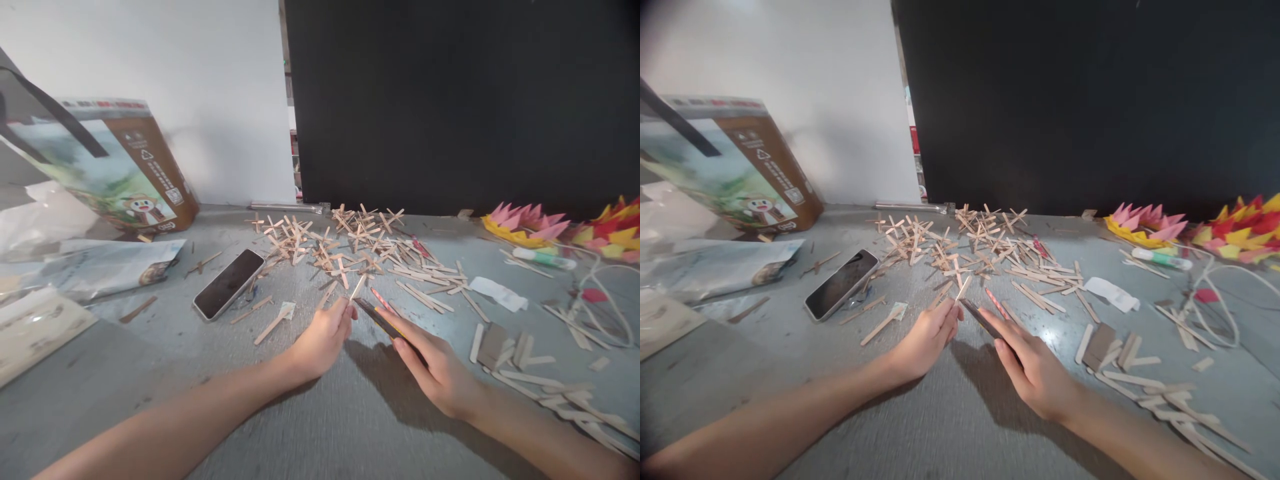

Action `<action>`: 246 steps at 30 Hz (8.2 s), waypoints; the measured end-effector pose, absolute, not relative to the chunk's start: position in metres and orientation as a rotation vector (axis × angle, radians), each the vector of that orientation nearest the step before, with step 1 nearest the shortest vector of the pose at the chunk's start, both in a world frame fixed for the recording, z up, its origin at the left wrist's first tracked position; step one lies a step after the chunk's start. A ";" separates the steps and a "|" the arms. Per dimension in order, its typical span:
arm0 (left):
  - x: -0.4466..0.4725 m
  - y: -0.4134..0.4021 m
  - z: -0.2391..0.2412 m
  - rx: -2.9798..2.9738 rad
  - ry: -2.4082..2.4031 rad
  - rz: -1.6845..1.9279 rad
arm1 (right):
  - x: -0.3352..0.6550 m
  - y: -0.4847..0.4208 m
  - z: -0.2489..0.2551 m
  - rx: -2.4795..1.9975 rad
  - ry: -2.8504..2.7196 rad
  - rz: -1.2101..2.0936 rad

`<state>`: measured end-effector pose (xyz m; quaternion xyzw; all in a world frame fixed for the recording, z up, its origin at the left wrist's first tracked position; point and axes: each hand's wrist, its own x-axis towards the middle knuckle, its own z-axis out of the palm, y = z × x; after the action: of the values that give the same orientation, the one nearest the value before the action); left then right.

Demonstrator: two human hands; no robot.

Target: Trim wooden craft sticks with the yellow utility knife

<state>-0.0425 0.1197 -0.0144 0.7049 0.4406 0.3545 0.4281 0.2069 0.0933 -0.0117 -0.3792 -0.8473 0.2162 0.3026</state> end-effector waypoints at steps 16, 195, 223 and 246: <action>-0.043 0.118 -0.016 1.792 1.099 0.888 | 0.203 0.082 -0.015 -1.059 -2.191 0.627; -0.044 0.115 -0.015 1.935 1.312 0.710 | 0.201 0.086 -0.016 -1.110 -2.246 0.229; -0.042 0.115 -0.019 2.249 1.426 0.484 | 0.184 0.062 -0.008 -1.420 -2.069 0.690; -0.042 0.124 -0.024 1.776 1.147 0.960 | 0.183 0.066 -0.004 -1.217 -1.959 1.172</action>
<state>-0.0416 0.1241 -0.0237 0.7014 0.4531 0.3794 0.3985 0.1831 0.0663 -0.0044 -0.4525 -0.7282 0.4357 0.2740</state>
